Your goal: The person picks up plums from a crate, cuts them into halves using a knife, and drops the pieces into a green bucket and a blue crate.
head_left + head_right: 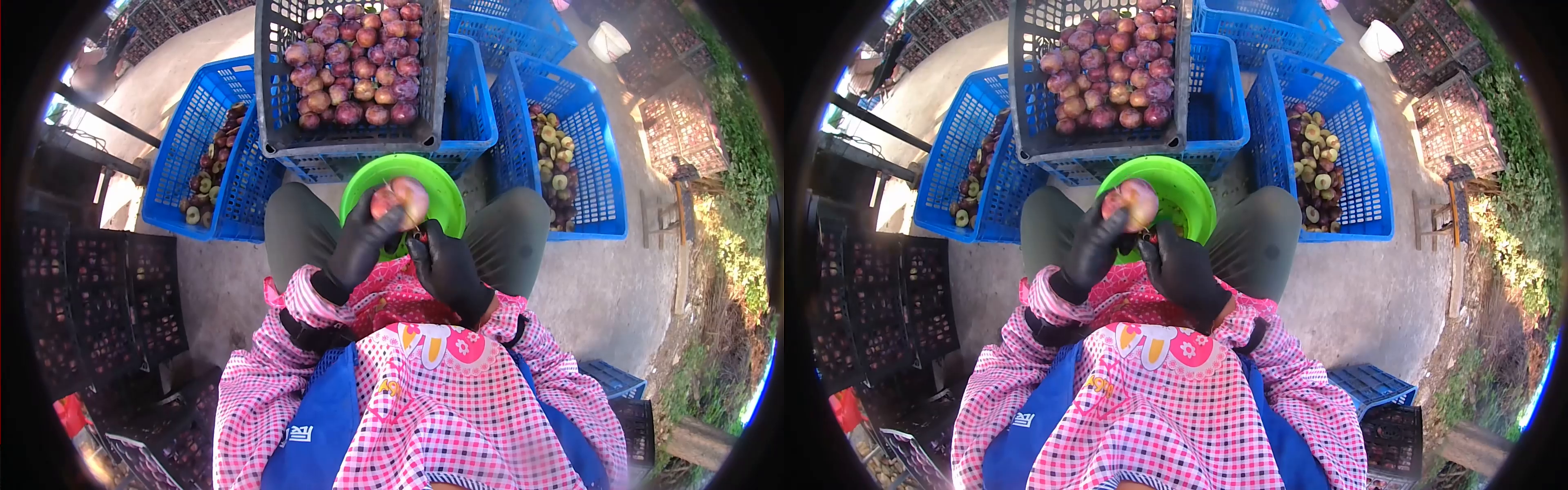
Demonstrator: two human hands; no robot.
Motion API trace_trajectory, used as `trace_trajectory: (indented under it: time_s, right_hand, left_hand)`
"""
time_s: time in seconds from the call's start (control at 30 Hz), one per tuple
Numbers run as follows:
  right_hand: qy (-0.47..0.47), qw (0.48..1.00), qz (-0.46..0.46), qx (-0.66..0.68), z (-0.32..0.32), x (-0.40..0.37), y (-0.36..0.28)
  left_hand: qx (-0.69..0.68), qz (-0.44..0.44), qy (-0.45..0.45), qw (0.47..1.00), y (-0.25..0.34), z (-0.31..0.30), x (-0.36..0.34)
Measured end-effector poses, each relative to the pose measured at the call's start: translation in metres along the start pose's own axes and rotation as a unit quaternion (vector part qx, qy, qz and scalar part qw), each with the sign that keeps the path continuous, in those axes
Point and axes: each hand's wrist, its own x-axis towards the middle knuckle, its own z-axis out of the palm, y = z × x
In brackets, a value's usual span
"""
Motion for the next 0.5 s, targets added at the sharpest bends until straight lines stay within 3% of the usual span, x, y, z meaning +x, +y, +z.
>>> trace_trajectory:
  time_s: [0.03, 0.1, 0.13, 0.23, 0.3, 0.33, 0.4, 0.43, 0.5]
  right_hand:
    - [-0.001, 1.000, 0.000, 0.001, -0.001, 0.001, 0.000]
    - [-0.039, 0.996, 0.044, 0.073, -0.004, 0.001, -0.003]
    - [-0.039, 0.996, 0.043, 0.072, -0.005, 0.003, -0.004]
    - [-0.033, 0.997, 0.026, 0.066, -0.006, 0.005, -0.006]
    - [-0.016, 1.000, 0.021, 0.014, -0.005, 0.005, -0.007]
    - [-0.018, 1.000, 0.019, 0.014, -0.004, 0.006, -0.005]
    - [-0.033, 0.992, 0.073, 0.095, 0.001, 0.003, -0.001]
    - [-0.034, 0.992, 0.074, 0.096, -0.001, 0.005, 0.001]
    - [-0.130, 0.945, 0.190, 0.231, -0.010, 0.012, 0.005]
  left_hand:
    - [0.000, 0.000, 0.001, 1.000, -0.003, 0.004, 0.003]
    - [0.140, 0.162, 0.076, 0.974, -0.010, 0.010, 0.007]
    - [0.139, 0.163, 0.076, 0.974, -0.007, 0.010, 0.008]
    - [0.039, 0.109, 0.028, 0.993, 0.004, 0.005, 0.007]
    - [-0.253, -0.055, -0.040, 0.965, 0.008, 0.004, 0.006]
    - [-0.253, -0.052, -0.040, 0.965, 0.006, 0.003, 0.009]
    - [0.063, 0.064, 0.024, 0.996, -0.004, 0.002, 0.011]
    - [0.063, 0.062, 0.024, 0.996, -0.009, -0.001, 0.013]
    - [0.291, 0.165, 0.069, 0.940, -0.017, -0.009, 0.018]
